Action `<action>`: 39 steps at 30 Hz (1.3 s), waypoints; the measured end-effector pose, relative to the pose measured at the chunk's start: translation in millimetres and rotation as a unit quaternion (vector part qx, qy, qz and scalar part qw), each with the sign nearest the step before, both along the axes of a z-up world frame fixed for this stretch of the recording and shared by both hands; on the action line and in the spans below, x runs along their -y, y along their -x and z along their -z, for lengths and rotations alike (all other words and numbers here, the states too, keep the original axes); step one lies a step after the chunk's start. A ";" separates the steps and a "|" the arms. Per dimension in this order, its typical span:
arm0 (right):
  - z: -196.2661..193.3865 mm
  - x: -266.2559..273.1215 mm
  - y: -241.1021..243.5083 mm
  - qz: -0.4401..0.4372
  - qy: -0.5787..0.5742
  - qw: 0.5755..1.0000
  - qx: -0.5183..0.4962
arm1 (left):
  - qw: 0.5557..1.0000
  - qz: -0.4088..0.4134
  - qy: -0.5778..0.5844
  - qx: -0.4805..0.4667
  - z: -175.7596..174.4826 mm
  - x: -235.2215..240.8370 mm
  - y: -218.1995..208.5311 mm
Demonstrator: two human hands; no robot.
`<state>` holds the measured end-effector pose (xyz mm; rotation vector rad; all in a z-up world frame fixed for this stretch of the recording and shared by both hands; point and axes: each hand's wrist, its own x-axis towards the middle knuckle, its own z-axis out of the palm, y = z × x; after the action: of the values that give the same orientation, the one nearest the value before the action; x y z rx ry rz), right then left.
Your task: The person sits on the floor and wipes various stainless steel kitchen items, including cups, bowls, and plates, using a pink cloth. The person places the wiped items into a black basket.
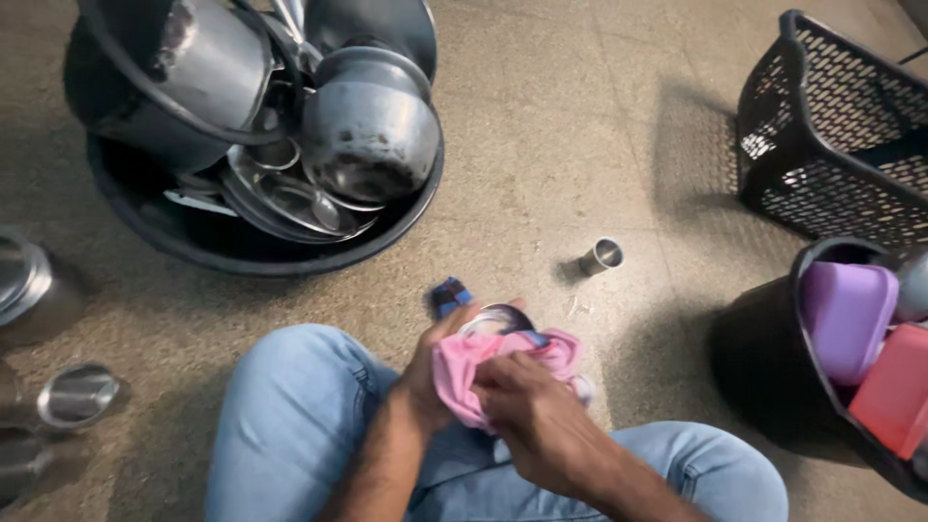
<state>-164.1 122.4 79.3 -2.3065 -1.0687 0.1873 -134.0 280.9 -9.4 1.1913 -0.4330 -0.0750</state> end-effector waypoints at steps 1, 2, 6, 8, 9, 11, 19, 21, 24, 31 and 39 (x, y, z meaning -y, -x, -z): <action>0.2 1.8 0.9 -0.016 0.014 0.997 0.069 | 0.975 0.092 0.135 -0.152 1.5 -0.8 1.3; -1.1 6.8 -0.1 -0.028 0.031 0.989 0.142 | 0.899 0.185 0.267 -0.293 2.9 3.4 -1.6; 0.8 9.4 -13.3 0.014 0.164 0.948 0.272 | 0.779 0.262 0.485 -0.300 11.9 21.0 -3.7; 2.2 1.4 -17.9 0.070 0.241 0.916 0.312 | 0.820 0.183 0.402 -0.363 16.6 21.6 -4.4; 2.4 -2.2 -19.6 0.098 0.279 0.896 0.332 | 0.836 0.142 0.359 -0.391 18.8 21.9 -4.9; 1.4 -7.7 -17.9 0.144 0.344 0.894 0.248 | 0.838 0.144 0.351 -0.392 23.3 22.4 -2.9; -9.6 -34.5 -15.4 0.245 0.350 0.902 -0.067 | 0.841 0.056 0.387 -0.374 36.5 34.0 3.9; -15.7 -38.3 -21.9 0.254 0.337 0.897 -0.127 | 0.818 0.011 0.402 -0.411 40.2 35.6 2.3; -21.5 -35.0 -31.8 0.231 0.341 0.867 -0.279 | 0.854 -0.009 0.323 -0.407 45.3 29.0 -3.6; 18.1 -19.1 -29.3 0.319 -0.480 0.626 -0.525 | 0.863 0.107 0.431 -0.242 26.5 34.4 -7.7; 79.8 39.0 -32.8 0.462 -0.365 0.756 -0.287 | 0.913 0.076 0.352 -0.190 -3.8 29.4 0.3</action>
<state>-131.3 83.3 -0.5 -1.5976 0.3470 0.0455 -134.4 251.5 -5.6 0.4102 -0.1753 -0.2574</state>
